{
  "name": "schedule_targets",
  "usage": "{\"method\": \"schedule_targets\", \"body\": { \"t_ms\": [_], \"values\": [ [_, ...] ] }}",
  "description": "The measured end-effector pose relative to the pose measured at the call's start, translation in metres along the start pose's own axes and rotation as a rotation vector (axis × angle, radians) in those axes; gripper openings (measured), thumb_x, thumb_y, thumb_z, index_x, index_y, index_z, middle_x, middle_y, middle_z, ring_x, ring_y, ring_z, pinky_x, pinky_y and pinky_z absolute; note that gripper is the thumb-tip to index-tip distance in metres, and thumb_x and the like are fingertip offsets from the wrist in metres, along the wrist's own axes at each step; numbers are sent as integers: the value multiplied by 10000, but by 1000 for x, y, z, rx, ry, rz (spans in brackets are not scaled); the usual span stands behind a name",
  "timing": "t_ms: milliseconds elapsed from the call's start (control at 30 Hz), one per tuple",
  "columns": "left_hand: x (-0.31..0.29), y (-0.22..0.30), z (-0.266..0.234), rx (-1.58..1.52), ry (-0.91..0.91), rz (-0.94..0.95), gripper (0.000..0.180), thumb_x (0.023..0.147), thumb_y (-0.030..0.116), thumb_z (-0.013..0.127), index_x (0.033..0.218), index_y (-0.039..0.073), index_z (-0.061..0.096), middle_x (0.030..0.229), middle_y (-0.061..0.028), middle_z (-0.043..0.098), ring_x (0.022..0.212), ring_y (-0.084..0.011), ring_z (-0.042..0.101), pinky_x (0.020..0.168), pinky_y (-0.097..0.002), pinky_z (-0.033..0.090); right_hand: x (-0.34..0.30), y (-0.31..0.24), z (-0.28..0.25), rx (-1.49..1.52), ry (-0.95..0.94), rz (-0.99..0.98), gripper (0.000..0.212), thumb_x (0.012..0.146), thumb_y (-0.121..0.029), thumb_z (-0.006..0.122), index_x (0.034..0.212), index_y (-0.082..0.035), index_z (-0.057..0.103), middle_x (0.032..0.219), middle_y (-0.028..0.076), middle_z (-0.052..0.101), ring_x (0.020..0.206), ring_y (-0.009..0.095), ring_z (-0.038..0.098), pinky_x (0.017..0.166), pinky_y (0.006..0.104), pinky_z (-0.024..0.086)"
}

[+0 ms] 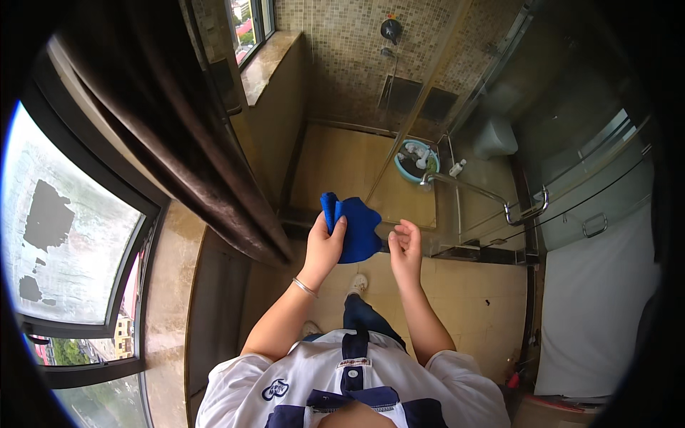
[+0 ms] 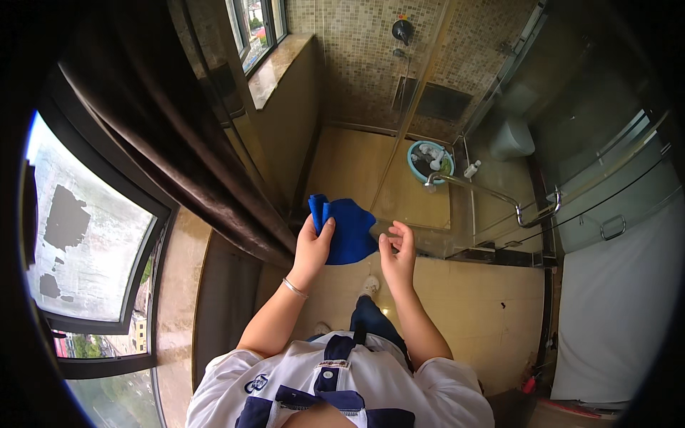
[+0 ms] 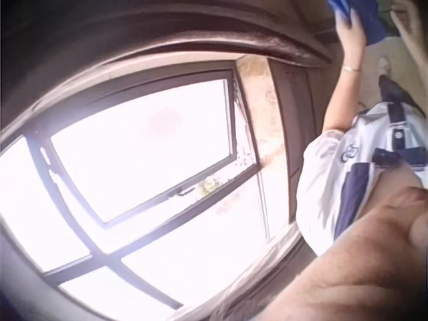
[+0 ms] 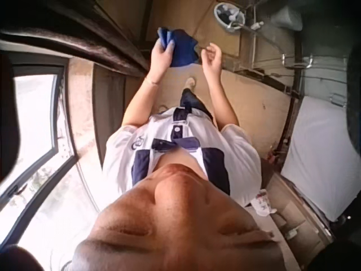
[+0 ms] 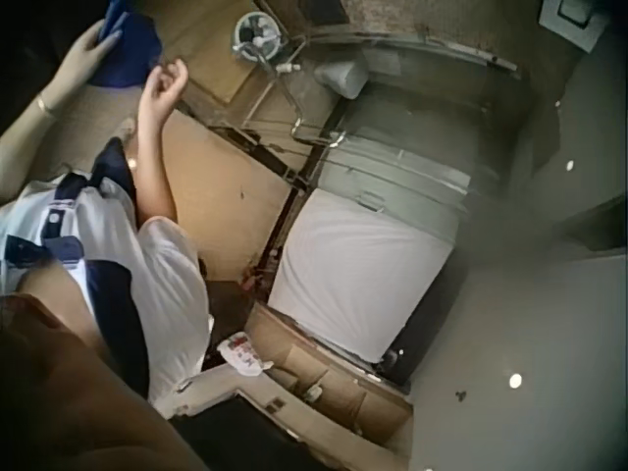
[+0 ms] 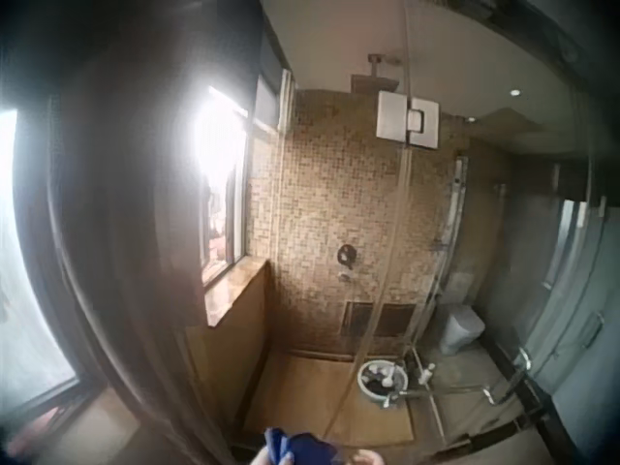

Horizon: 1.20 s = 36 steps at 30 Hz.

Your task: The person wipes a large curved window and the adjacent window sill using a blue cloth. They then move to a bathroom and wipe the glass shower door and surrounding tiled surfaces with the same cloth.

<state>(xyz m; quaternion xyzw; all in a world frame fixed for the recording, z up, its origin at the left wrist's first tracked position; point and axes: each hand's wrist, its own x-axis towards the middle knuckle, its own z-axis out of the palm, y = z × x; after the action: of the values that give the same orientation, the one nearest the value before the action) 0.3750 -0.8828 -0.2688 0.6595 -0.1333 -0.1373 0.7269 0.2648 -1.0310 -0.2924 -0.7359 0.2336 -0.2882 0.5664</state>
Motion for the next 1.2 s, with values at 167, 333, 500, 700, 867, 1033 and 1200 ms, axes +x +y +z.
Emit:
{"method": "schedule_targets", "body": {
  "t_ms": [167,333,500,700,867,1033,1200],
  "values": [
    [58,67,55,277,-280,451,291,917,122,626,1182,4,603,1285,-233,551,1174,-389,550,1000,-406,448,68,-25,-7,-62,-256,-605,1012,766,-239,818,1553,-74,204,1580,269,215,1448,443,280,1139,550,284],
    [111,142,106,223,-665,632,271,907,150,625,1135,13,577,1260,-227,559,1200,-376,544,1013,-407,434,169,-13,5,170,14,-712,923,803,-248,802,1517,-90,239,1498,266,333,1352,444,396,1084,532,351],
    [152,201,116,327,-586,994,408,877,211,693,1223,34,569,1410,-268,485,1323,-421,463,1084,-464,378,254,-99,12,465,135,-783,595,910,-313,654,1382,-32,428,1421,234,442,1264,410,480,1019,519,406],
    [212,219,55,470,21,1177,503,852,183,699,1286,10,511,1402,-292,465,1296,-434,480,1075,-483,395,305,-182,39,-871,365,-1081,757,764,-558,732,1407,-210,534,1557,174,340,1384,559,269,1080,716,209],
    [242,230,39,609,78,1309,467,839,173,689,1254,19,539,1395,-266,478,1288,-442,474,1058,-507,378,332,-179,59,-1039,586,-1172,717,720,-536,752,1396,-419,544,1560,81,372,1352,451,364,1029,690,287],
    [272,266,43,606,140,1478,482,845,213,687,1266,29,541,1421,-268,448,1307,-455,438,1072,-529,335,347,-300,37,-913,848,-1058,684,787,-443,712,1428,-296,525,1571,247,295,1393,499,301,1041,727,243],
    [312,261,38,532,302,1487,579,902,174,624,1392,13,361,1532,-295,274,1411,-437,310,1148,-516,264,343,-315,39,-942,706,-1254,582,772,-485,715,1334,-375,609,1531,145,385,1346,536,329,1056,679,301]
  ]
}}
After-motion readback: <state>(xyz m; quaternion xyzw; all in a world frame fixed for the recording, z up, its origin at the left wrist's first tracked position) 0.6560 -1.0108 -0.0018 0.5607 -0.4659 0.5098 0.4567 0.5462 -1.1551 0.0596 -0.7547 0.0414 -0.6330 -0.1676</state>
